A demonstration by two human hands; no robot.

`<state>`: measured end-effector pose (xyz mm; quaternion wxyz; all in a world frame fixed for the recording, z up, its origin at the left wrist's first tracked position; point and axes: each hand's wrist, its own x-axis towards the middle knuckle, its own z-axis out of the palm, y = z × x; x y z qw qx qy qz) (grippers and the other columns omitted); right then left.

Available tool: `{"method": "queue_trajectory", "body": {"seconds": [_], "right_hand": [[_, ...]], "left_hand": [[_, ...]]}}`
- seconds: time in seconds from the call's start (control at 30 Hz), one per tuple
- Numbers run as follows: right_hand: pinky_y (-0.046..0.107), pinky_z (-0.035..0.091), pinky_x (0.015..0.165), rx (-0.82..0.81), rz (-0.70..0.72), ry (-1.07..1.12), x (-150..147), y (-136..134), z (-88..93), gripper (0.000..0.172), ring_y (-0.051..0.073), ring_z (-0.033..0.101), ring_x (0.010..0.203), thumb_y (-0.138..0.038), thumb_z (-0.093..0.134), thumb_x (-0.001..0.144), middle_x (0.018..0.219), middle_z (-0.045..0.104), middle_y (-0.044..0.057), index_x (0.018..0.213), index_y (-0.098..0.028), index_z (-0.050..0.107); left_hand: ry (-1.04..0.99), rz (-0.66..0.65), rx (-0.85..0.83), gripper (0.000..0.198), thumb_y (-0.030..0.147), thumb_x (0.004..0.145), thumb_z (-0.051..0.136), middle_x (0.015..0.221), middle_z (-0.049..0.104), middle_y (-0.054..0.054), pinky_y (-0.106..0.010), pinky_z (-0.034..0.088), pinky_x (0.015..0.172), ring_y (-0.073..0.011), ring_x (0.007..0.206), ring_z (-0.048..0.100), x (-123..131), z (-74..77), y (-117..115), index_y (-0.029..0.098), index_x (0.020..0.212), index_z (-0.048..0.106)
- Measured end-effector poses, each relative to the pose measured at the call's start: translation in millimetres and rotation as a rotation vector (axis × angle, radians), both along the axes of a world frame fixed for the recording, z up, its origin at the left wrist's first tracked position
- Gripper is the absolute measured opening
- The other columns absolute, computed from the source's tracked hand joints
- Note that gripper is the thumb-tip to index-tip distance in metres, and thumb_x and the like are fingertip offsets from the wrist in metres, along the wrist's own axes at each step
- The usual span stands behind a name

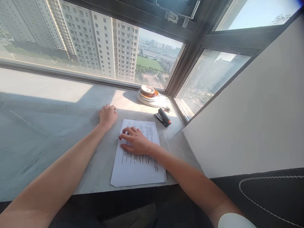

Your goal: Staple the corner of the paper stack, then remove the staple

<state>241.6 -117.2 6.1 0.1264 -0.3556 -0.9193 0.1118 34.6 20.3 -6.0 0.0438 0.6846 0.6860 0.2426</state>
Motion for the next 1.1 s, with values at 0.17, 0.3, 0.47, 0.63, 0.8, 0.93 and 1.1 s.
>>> {"method": "queue_trajectory", "body": {"seconds": [0.17,0.3,0.47,0.63,0.8,0.93,1.1], "right_hand": [[0.044,0.051,0.103,-0.075,0.120,0.111,13,18,12.7,0.031,0.027,0.059,0.122,-0.049,0.064,0.109,0.137,0.065,0.009,0.131,-0.028,0.066],[0.045,0.050,0.098,0.185,-0.414,0.386,67,50,21.2,0.012,0.027,0.059,0.107,-0.033,0.055,0.108,0.107,0.066,0.008,0.106,-0.025,0.064],[0.052,0.050,0.096,0.213,-0.998,0.368,141,84,6.4,0.037,0.038,0.055,0.118,-0.044,0.080,0.087,0.122,0.065,0.016,0.112,-0.023,0.063],[0.044,0.051,0.085,0.006,-1.018,0.329,149,87,5.2,0.018,0.033,0.065,0.098,-0.029,0.074,0.090,0.100,0.072,0.012,0.106,-0.021,0.068],[0.033,0.046,0.074,0.056,-0.625,0.536,115,63,32.3,0.013,0.021,0.060,0.079,-0.033,0.074,0.090,0.083,0.068,0.001,0.094,-0.023,0.067],[0.029,0.041,0.069,-0.118,-0.246,0.466,74,38,29.6,0.014,0.016,0.056,0.073,-0.032,0.076,0.089,0.078,0.065,-0.003,0.088,-0.023,0.065],[0.030,0.042,0.074,-0.163,-0.111,0.367,37,27,9.2,0.016,0.018,0.059,0.083,-0.029,0.081,0.089,0.088,0.068,0.000,0.093,-0.023,0.066]], "left_hand": [[0.002,0.010,0.006,0.032,0.018,0.100,0.052,0.130,0.068,-0.024,-0.059,0.048,0.103,-0.0453,0.129,0.059,-3,-0.3,1,0.018,0.123,0.074],[-0.069,-0.040,0.146,0.028,0.017,0.099,0.054,0.122,0.068,-0.020,-0.054,0.050,0.104,-0.0402,0.123,0.062,5,6.6,-5,0.019,0.117,0.075],[-0.184,-0.751,0.111,0.024,0.021,0.097,0.057,0.114,0.072,-0.009,-0.040,0.056,0.091,-0.0243,0.092,0.068,34,13.6,-31,0.024,0.103,0.080],[-0.089,-1.049,-0.118,0.022,0.030,0.098,0.065,0.115,0.076,-0.006,-0.039,0.055,0.085,-0.0229,0.088,0.071,41,7.7,-39,0.030,0.110,0.084],[-0.158,-0.953,-0.059,0.022,0.036,0.100,0.060,0.109,0.076,-0.008,-0.040,0.056,0.092,-0.0259,0.098,0.072,38,1.1,-25,0.027,0.099,0.080],[-0.322,-0.842,-0.100,0.025,0.026,0.093,0.052,0.098,0.077,-0.008,-0.039,0.058,0.087,-0.0241,0.090,0.071,36,-3.4,-15,0.022,0.091,0.076],[-0.536,-0.719,-0.152,0.029,0.026,0.085,0.048,0.088,0.077,-0.006,-0.037,0.058,0.076,-0.0209,0.076,0.067,29,-8.2,-4,0.020,0.092,0.076]]}}
